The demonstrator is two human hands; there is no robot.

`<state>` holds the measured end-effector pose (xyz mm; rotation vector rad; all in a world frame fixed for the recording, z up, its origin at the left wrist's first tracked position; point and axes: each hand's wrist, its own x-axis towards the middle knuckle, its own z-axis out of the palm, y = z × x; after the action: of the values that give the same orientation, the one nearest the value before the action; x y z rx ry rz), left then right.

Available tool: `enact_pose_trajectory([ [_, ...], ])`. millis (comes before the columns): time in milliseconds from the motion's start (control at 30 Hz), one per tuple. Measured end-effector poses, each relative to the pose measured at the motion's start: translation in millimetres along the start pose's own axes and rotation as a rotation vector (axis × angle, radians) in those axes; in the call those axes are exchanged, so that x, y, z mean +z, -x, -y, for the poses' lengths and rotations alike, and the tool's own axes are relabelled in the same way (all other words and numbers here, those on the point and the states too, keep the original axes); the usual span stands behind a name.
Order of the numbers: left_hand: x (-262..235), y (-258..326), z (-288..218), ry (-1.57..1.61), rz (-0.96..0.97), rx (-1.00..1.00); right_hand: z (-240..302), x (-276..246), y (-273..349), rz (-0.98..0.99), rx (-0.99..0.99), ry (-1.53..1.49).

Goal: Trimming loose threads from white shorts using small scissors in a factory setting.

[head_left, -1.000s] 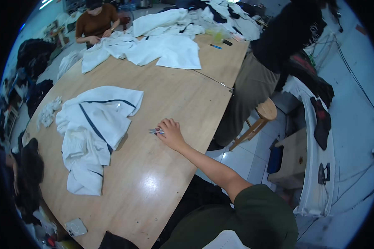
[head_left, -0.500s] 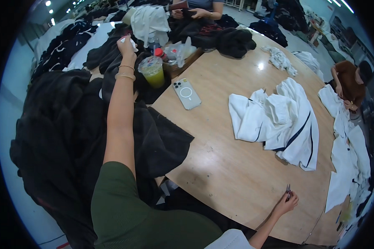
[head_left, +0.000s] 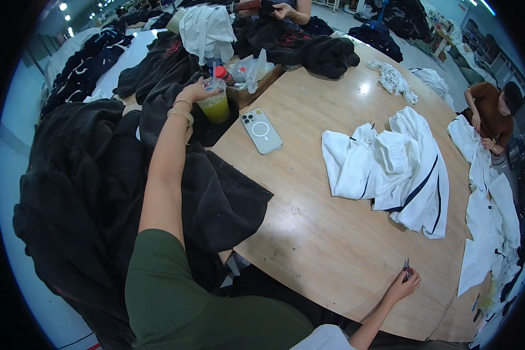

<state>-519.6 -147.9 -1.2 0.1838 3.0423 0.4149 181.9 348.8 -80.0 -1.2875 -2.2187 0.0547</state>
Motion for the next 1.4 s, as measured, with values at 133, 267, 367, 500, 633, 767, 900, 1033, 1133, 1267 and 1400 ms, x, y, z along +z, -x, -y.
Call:
enact_pose_trajectory([
  [133,-9,5,39,0.444,0.008,-0.129,-6,9,5,0.011,0.006,-0.031],
  [267,10,59,3,1.452,0.368,-0.352,-3,-6,0,-0.003,0.036,0.029],
  [367,5,73,-1,1.622,0.343,-0.333,0,-2,-2,0.017,0.030,0.004],
  [500,17,74,5,1.720,0.268,-0.184,0,2,-1,0.008,0.021,0.026],
  [633,18,88,-1,1.779,0.202,-0.226,-2,3,1,0.011,0.018,0.005],
  [767,-23,119,-13,1.754,0.065,0.010,-5,1,1,-0.004,0.059,-0.237],
  [900,-71,163,-39,1.625,0.183,0.264,43,-24,-10,0.045,0.044,-0.489],
  [1033,-82,237,-103,1.416,0.041,0.079,171,-60,-16,0.454,0.066,-0.802],
  [1133,-74,272,-113,1.423,0.338,0.136,239,-72,-21,0.585,-0.300,-1.057],
  [1267,-46,354,-182,1.464,0.525,0.182,274,-114,-23,0.443,-0.559,-1.090],
  [1400,11,380,-209,1.438,0.920,0.084,250,-125,-9,0.229,-0.626,-0.984],
])
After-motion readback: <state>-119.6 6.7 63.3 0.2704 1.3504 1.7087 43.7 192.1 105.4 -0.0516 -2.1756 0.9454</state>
